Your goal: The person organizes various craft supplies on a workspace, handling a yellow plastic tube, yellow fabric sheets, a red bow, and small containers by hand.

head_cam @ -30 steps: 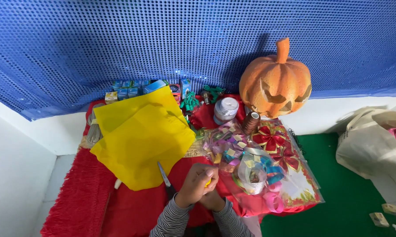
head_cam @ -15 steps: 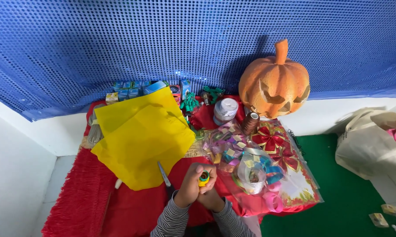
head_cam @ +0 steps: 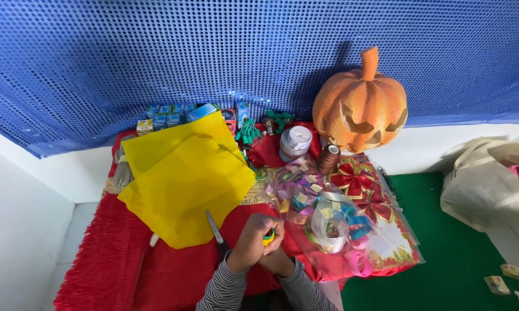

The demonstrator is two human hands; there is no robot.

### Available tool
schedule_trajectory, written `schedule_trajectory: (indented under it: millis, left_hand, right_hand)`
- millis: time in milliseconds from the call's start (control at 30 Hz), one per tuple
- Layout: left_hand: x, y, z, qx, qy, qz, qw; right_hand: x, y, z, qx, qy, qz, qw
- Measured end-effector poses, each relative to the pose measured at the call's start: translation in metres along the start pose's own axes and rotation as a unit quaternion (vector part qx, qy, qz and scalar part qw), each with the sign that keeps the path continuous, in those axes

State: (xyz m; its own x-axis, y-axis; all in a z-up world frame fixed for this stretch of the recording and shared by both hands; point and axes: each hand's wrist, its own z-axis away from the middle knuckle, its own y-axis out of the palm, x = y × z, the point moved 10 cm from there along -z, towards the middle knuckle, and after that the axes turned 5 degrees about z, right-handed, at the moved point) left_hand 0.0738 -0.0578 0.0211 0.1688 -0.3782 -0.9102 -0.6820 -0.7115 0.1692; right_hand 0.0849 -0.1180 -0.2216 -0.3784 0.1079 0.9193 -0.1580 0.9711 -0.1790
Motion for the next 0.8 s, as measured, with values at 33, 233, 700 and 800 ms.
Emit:
schedule_trajectory:
  millis: [33, 233, 700, 800]
  left_hand:
    - [0.004, -0.002, 0.0, 0.0, 0.0, 0.0, 1.0]
    - [0.048, 0.011, 0.006, 0.175, 0.015, 0.152, 0.973]
    - [-0.023, -0.002, -0.003, -0.027, 0.013, 0.058, 0.998]
    - [-0.021, -0.003, -0.003, -0.022, 0.01, 0.057, 0.998]
  right_hand:
    - [0.0, 0.0, 0.0, 0.0, 0.0, 0.0, 1.0]
    - [0.011, 0.0, -0.005, -0.02, 0.011, 0.035, 0.999]
    - [0.014, 0.003, -0.006, 0.001, 0.03, 0.053, 0.998]
    - [0.009, 0.002, -0.005, -0.001, 0.037, 0.065, 0.997]
